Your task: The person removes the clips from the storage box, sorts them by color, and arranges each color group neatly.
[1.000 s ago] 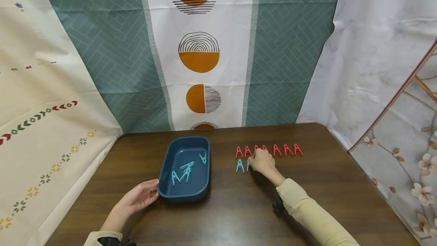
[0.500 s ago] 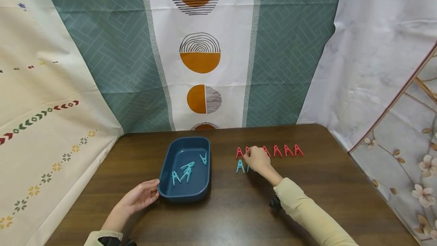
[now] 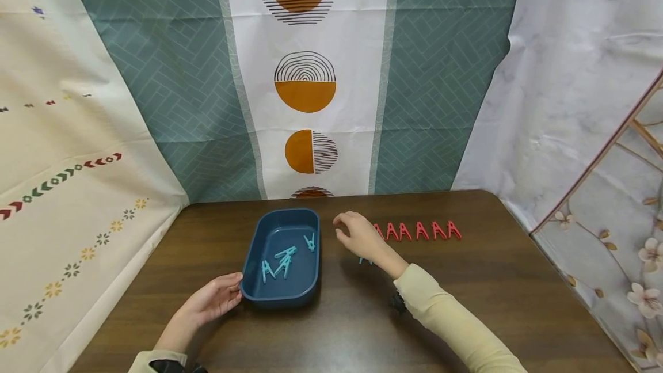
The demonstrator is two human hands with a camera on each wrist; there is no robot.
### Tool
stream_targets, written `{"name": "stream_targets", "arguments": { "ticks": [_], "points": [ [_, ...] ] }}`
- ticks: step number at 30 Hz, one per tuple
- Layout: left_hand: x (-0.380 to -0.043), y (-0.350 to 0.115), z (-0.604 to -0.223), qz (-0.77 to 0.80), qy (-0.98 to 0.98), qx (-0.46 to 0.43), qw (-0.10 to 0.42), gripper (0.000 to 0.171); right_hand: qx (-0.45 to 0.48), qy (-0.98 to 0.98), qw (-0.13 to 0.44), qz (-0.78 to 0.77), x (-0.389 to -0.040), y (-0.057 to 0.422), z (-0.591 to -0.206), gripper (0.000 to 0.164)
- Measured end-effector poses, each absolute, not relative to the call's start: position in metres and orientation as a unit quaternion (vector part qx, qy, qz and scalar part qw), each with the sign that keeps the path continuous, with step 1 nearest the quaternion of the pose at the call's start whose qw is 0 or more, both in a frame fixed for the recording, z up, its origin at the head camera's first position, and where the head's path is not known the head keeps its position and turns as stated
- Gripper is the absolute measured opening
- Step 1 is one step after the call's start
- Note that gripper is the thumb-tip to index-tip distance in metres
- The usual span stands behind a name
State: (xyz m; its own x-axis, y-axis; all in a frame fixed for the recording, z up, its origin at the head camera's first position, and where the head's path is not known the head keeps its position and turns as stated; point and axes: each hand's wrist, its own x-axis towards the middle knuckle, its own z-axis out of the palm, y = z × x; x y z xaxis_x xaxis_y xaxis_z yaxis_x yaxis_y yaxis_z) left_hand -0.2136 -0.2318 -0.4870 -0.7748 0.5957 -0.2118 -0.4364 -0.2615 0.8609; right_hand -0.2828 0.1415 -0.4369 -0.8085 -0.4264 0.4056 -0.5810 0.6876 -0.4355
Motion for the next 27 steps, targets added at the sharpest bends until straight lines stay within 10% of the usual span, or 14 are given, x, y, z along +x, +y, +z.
{"name": "stream_targets", "arguments": {
  "ticks": [11,27],
  "points": [
    [-0.212,-0.228,-0.485,0.779,0.547,0.043,0.302,0.029,0.370,-0.910,0.032,0.181,-0.295,0.078,-0.433,0.017],
    [-0.212,-0.229,-0.485,0.776,0.555,0.041,0.297,0.024,0.288,-0.956,0.048,-0.035,-0.322,0.028,-0.451,0.013]
  ]
}}
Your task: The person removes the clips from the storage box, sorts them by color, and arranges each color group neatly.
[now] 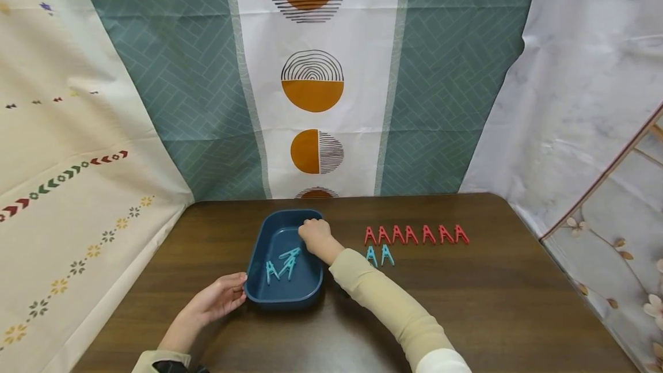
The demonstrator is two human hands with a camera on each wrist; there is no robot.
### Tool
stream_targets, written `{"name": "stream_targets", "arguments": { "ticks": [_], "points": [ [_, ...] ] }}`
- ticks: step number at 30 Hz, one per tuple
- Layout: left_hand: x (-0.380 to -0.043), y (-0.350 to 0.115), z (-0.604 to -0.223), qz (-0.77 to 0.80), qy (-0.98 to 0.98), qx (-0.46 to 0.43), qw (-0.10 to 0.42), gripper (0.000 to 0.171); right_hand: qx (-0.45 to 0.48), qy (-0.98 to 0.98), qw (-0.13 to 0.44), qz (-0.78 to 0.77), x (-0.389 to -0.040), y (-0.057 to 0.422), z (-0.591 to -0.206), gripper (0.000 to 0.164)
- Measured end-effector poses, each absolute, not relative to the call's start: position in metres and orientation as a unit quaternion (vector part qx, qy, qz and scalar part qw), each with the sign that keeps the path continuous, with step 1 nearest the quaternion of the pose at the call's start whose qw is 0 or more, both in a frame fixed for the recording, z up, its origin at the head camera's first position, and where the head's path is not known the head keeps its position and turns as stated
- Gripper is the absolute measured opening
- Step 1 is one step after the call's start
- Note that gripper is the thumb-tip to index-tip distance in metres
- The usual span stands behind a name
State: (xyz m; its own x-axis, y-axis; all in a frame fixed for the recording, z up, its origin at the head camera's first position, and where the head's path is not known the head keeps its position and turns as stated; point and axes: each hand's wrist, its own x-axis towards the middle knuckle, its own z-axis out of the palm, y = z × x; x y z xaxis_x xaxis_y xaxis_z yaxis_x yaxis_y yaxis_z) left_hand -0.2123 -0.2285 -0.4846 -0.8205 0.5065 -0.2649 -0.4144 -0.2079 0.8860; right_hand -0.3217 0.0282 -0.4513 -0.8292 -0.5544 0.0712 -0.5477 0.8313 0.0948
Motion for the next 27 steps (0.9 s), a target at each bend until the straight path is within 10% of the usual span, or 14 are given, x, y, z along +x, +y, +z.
{"name": "stream_targets", "arguments": {
  "ticks": [27],
  "points": [
    [-0.210,-0.227,-0.484,0.781,0.546,0.045,0.299,0.022,0.304,-0.924,0.068,0.222,-0.294,0.096,-0.427,0.016]
  ]
}}
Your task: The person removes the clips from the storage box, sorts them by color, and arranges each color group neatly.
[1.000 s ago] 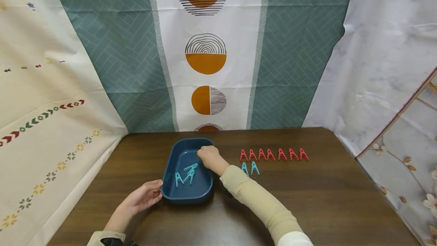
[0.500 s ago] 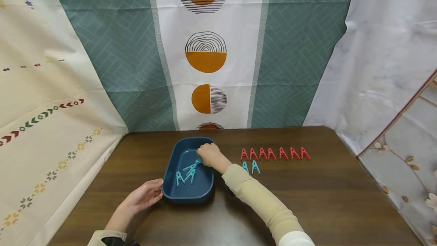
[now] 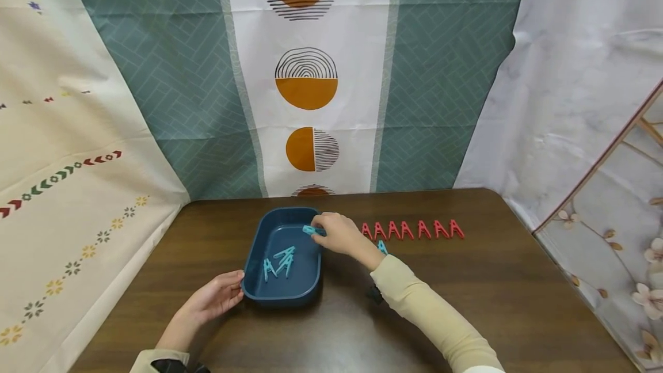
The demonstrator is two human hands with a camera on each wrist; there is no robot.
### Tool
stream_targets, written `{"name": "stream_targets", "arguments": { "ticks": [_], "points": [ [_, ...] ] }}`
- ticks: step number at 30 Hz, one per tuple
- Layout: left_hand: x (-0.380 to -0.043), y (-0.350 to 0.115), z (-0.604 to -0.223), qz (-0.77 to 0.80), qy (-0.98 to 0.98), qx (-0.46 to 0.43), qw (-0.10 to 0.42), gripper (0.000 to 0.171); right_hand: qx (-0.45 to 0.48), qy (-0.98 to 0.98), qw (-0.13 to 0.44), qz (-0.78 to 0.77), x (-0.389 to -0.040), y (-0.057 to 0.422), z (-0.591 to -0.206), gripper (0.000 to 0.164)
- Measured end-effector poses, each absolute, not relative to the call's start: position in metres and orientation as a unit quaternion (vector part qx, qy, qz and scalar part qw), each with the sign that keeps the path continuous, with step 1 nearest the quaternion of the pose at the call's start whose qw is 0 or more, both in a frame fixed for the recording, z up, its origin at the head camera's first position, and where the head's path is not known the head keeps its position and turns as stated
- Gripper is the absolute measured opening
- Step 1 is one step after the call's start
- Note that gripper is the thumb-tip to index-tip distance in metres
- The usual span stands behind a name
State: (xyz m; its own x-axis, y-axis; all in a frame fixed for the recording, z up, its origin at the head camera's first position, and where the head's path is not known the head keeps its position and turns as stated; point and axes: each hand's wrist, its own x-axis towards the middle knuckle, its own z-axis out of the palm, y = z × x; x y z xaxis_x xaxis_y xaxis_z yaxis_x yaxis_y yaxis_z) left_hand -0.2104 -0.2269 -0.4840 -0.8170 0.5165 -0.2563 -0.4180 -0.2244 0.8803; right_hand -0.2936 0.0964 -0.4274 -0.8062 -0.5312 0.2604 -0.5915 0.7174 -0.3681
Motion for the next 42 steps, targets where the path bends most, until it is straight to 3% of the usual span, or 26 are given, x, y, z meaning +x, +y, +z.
{"name": "stream_targets", "arguments": {
  "ticks": [7,13,19,30,42],
  "points": [
    [-0.209,-0.227,-0.486,0.779,0.550,0.039,0.300,0.025,0.148,-0.937,0.091,0.303,-0.280,0.137,-0.435,0.017],
    [-0.209,-0.228,-0.485,0.783,0.542,0.047,0.302,0.025,0.050,-0.962,0.080,0.257,-0.268,0.181,-0.444,0.019],
    [-0.210,-0.231,-0.484,0.787,0.536,0.048,0.302,0.027,-0.027,-0.977,0.028,0.210,-0.262,0.211,-0.457,0.043],
    [-0.211,-0.228,-0.486,0.787,0.533,0.057,0.305,0.027,-0.062,-0.981,-0.007,0.186,-0.268,0.228,-0.472,0.046],
    [-0.212,-0.229,-0.486,0.789,0.532,0.052,0.304,0.027,-0.042,-0.983,-0.011,0.180,-0.269,0.230,-0.459,0.047]
  ]
}}
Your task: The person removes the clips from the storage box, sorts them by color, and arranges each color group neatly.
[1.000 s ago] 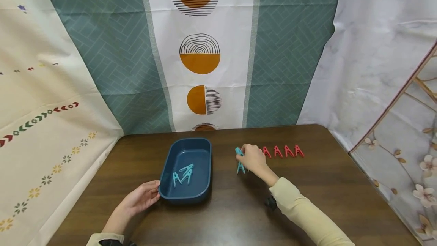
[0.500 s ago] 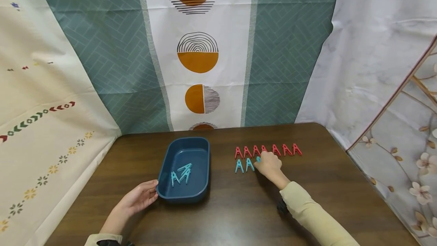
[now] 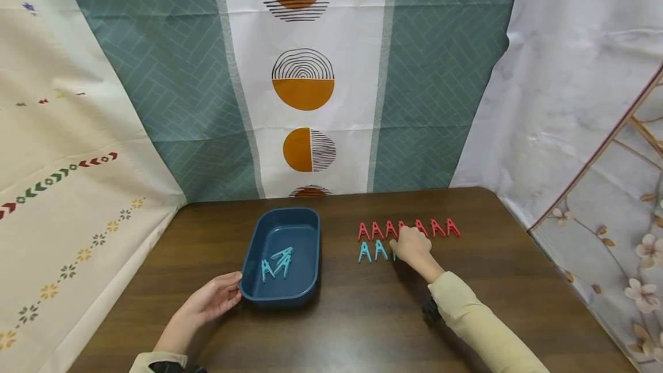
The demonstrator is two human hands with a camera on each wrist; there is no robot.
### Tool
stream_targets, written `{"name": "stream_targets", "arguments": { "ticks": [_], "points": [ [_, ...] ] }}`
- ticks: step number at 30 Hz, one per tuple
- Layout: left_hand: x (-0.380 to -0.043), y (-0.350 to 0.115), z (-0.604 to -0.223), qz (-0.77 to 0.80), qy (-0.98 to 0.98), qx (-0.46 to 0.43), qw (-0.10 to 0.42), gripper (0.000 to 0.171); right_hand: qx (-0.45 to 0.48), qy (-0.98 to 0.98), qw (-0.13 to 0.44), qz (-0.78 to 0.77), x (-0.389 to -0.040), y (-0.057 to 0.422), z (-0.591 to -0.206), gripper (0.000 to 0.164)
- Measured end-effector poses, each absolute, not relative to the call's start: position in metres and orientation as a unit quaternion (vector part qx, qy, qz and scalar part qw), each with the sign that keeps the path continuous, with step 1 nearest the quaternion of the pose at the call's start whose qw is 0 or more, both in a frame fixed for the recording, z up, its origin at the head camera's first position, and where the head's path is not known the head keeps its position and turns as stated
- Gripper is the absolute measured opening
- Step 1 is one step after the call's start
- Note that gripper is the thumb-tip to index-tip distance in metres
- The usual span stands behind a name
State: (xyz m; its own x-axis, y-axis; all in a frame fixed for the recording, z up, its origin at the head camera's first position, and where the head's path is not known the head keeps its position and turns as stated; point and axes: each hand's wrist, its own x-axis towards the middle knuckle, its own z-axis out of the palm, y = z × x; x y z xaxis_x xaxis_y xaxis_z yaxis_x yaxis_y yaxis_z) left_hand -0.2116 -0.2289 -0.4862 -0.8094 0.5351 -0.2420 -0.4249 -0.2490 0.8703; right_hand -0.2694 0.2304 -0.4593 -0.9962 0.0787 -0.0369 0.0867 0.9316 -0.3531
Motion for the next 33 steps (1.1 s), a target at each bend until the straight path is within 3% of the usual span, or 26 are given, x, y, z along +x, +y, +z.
{"name": "stream_targets", "arguments": {
  "ticks": [9,18,33],
  "points": [
    [-0.212,-0.228,-0.485,0.787,0.534,0.047,0.306,0.027,0.004,0.973,-0.022,-0.230,-0.267,0.227,-0.457,0.042],
    [-0.211,-0.227,-0.485,0.789,0.528,0.052,0.308,0.027,-0.051,0.976,0.011,-0.211,-0.250,0.221,-0.459,0.011],
    [-0.210,-0.228,-0.485,0.784,0.538,0.056,0.304,0.026,-0.166,0.963,0.025,-0.212,-0.210,0.183,-0.434,0.006]
  ]
}}
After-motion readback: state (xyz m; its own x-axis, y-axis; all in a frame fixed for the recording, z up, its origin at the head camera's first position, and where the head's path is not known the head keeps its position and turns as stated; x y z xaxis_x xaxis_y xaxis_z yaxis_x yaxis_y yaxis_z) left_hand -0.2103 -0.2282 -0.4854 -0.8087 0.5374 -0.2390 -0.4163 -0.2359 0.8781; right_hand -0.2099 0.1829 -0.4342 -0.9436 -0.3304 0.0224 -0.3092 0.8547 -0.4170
